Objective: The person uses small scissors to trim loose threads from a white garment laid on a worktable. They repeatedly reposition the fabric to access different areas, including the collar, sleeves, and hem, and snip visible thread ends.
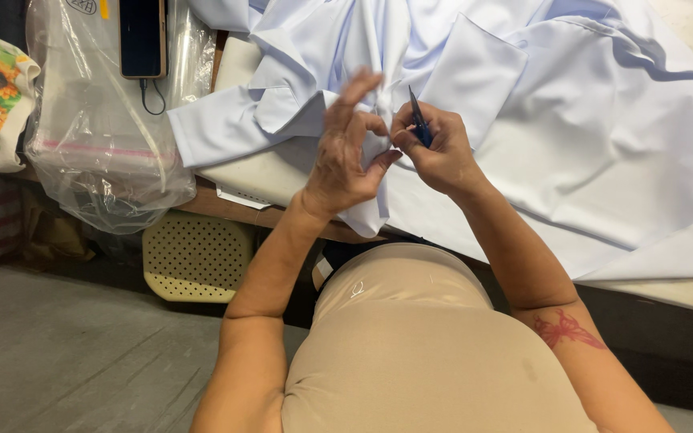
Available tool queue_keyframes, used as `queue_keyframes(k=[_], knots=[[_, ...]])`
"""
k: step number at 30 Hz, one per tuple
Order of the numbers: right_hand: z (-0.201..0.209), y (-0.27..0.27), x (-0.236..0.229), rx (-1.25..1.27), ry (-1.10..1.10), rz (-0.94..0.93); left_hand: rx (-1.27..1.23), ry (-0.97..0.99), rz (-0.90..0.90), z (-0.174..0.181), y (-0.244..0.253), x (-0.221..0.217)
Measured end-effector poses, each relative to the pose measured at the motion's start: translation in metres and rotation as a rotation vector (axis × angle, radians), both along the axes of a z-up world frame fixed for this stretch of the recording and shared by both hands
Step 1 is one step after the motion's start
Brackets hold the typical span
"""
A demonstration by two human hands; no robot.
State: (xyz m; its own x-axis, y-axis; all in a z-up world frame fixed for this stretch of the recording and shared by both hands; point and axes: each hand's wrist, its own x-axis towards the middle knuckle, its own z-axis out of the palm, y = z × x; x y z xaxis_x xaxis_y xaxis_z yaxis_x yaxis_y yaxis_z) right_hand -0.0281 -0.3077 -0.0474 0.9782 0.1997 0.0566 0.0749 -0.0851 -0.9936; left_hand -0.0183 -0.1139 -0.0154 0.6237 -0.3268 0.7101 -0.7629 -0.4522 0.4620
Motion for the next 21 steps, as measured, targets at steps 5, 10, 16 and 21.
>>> queue_keyframes(k=[5,10,16,21], knots=[[0.007,-0.012,0.008,0.157,0.054,-0.100,-0.221,0.605,-0.437,-0.006,0.008,0.013],[0.013,-0.020,0.025,0.094,-0.032,-0.108,-0.254,0.743,-0.418,-0.032,0.012,0.006],[0.039,-0.041,0.004,-0.436,-0.190,-0.099,-0.364,0.754,-0.344,-0.039,0.015,0.010],[0.034,-0.027,-0.020,-0.413,-0.059,0.022,-0.378,0.752,-0.363,-0.034,0.016,0.005]])
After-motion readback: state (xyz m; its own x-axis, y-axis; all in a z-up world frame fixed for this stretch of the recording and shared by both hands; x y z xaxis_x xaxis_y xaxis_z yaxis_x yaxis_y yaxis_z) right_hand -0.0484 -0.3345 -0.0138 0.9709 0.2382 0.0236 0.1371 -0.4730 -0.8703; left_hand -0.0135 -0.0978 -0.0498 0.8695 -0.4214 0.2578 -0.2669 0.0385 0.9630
